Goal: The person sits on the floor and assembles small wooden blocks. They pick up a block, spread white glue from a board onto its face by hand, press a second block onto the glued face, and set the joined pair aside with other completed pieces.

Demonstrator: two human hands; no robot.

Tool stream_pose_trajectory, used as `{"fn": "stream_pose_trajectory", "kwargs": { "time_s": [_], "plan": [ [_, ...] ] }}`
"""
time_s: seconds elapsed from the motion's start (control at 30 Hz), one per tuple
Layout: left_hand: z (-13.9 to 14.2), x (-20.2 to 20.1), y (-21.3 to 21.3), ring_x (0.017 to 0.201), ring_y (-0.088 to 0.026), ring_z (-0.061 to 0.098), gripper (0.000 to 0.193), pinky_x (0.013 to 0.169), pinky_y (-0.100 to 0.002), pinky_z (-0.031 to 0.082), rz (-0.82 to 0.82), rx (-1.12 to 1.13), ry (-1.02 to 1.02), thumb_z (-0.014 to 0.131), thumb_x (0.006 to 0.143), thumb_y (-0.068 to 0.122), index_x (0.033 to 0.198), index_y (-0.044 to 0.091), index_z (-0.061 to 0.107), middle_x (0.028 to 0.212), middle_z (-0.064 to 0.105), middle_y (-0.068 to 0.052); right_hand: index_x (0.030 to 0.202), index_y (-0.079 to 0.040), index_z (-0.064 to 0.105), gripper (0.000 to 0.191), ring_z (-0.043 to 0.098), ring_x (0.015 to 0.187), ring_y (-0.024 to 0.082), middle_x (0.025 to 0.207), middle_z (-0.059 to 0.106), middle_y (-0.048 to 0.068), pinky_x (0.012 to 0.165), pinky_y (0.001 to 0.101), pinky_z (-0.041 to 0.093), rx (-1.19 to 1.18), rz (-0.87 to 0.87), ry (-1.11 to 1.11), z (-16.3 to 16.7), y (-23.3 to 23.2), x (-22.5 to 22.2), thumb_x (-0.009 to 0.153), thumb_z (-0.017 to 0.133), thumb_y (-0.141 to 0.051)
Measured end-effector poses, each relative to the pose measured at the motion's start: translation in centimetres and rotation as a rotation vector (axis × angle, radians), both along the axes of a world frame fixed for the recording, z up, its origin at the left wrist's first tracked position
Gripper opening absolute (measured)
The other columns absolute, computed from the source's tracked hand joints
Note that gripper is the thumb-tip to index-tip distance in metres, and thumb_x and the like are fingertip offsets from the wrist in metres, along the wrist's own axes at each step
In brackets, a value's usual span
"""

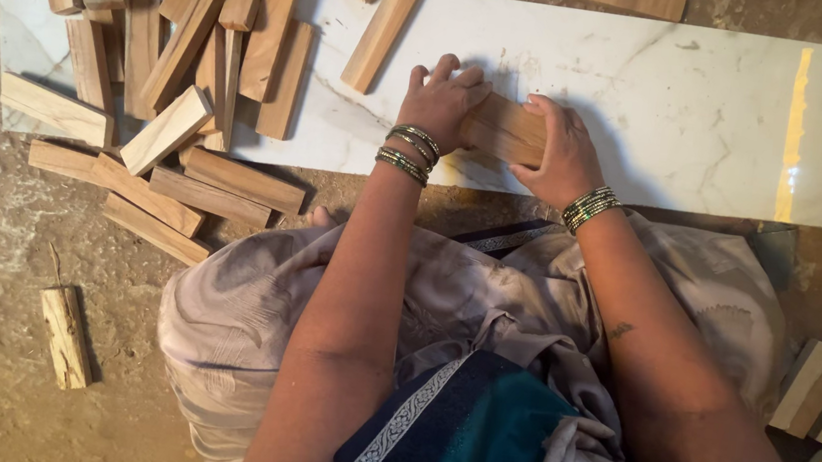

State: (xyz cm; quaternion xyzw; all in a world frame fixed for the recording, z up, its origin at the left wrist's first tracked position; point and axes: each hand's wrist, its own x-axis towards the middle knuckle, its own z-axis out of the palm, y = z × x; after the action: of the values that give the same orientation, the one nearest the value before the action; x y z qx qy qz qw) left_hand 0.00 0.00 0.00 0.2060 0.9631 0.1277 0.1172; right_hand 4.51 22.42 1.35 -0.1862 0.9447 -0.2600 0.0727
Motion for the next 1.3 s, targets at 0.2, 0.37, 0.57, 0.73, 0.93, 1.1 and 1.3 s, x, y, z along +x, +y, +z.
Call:
{"fn": "stream_pose_trajectory", "kwargs": {
  "time_s": [0.2,0.37,0.57,0.73,0.93,1.1,1.3],
  "plan": [
    [-0.73,0.01,-0.26,0.139,-0.018,0.038,0.079,0.112,-0.07,0.025,0.016,-0.014,0.071,0.092,0.062,0.034,0.135,0.03,0.062,0.136,0.053,0.01,0.136,-0.011,0.041,0.086,0.055,0.128,0.035,0.137,0.06,0.011,0.109,0.0431,0.047,-0.074,-0.02,0.02,0.26,-0.48,0.14,0.066,0.092,-0.015],
    [-0.59,-0.13,-0.44,0.144,-0.017,0.033,0.083,0.113,-0.075,0.016,0.019,-0.005,0.025,0.093,0.058,0.039,0.135,0.029,0.062,0.136,0.053,0.01,0.134,-0.013,0.042,0.085,0.057,0.125,0.035,0.132,0.06,0.013,0.106,0.0436,0.048,-0.057,-0.046,0.004,0.39,-0.69,0.12,0.066,0.093,-0.015],
    [-0.42,-0.26,-0.13,0.148,-0.016,0.028,0.083,0.115,-0.078,0.007,0.029,-0.017,0.026,0.094,0.056,0.042,0.133,0.031,0.063,0.138,0.052,0.012,0.131,-0.013,0.04,0.083,0.058,0.122,0.037,0.13,0.06,0.015,0.104,0.0447,0.048,-0.056,-0.043,0.01,0.19,-0.6,0.02,0.066,0.092,-0.015],
    [-0.4,-0.3,-0.08,0.15,-0.017,0.023,0.087,0.115,-0.078,0.004,0.02,-0.051,-0.029,0.094,0.055,0.045,0.134,0.031,0.062,0.138,0.051,0.012,0.13,-0.013,0.04,0.082,0.059,0.12,0.037,0.13,0.06,0.016,0.102,0.0455,0.049,-0.034,-0.044,0.009,0.06,-0.59,0.16,0.067,0.092,-0.015],
    [-0.34,-0.7,0.1,0.151,-0.016,0.021,0.088,0.117,-0.079,0.001,0.024,-0.079,-0.037,0.094,0.053,0.047,0.133,0.033,0.062,0.138,0.05,0.013,0.13,-0.013,0.039,0.082,0.059,0.121,0.038,0.13,0.059,0.016,0.102,0.046,0.05,-0.018,-0.036,0.007,-0.11,-0.67,-0.17,0.067,0.092,-0.015],
    [-0.11,-0.75,-0.02,0.152,-0.017,0.02,0.086,0.116,-0.079,0.001,0.021,-0.084,-0.035,0.095,0.055,0.044,0.133,0.032,0.062,0.138,0.05,0.013,0.129,-0.013,0.039,0.081,0.057,0.123,0.038,0.13,0.059,0.016,0.104,0.0459,0.049,-0.041,-0.02,0.028,-0.01,-0.65,-0.24,0.068,0.092,-0.015],
    [-0.17,-0.68,-0.13,0.151,-0.017,0.02,0.083,0.115,-0.08,0.0,0.012,-0.085,-0.033,0.094,0.057,0.043,0.133,0.032,0.063,0.136,0.051,0.011,0.129,-0.012,0.04,0.082,0.057,0.123,0.038,0.129,0.059,0.016,0.105,0.0456,0.048,-0.054,-0.034,0.011,0.07,-0.9,-0.07,0.066,0.092,-0.013]
  ]
}}
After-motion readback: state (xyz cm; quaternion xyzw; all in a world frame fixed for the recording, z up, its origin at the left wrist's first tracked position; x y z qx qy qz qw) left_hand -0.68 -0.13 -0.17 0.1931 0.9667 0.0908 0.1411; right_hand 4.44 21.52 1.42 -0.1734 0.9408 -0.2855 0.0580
